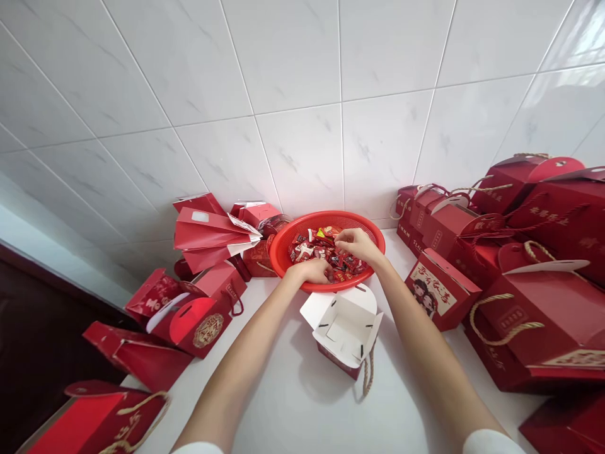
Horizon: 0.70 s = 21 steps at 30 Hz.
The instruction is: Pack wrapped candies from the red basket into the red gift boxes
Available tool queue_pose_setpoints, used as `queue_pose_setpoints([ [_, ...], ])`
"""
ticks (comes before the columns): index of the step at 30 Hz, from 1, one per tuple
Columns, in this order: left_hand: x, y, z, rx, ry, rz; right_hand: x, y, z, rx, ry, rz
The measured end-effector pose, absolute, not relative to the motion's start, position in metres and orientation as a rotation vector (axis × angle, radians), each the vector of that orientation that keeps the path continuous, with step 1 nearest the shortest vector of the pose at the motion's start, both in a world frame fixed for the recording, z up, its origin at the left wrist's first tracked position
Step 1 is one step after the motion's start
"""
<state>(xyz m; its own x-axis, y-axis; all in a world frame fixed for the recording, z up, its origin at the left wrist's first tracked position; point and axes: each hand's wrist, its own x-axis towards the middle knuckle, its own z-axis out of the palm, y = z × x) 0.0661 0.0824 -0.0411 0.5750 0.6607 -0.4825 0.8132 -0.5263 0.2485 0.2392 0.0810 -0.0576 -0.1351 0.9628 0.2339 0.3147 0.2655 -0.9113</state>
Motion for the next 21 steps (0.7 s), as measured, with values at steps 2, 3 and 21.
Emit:
queue_pose_setpoints([
  [2,0.0653,0.0815,-0.0406,2.337,1.178,-0.482,0.2392,0.0805,-0.0576,-1.191,-1.638,0.910],
  [3,0.0649,0.0813,-0.0406,2.323,1.175,-0.495,0.2391,0.0801,-0.0574,-1.190,-1.636,0.911],
  [21,0.0645,0.0858,-0.0408,2.130,1.033,-0.431,0.2413,0.0762,-0.0539,-1.135,-1.573,0.942],
])
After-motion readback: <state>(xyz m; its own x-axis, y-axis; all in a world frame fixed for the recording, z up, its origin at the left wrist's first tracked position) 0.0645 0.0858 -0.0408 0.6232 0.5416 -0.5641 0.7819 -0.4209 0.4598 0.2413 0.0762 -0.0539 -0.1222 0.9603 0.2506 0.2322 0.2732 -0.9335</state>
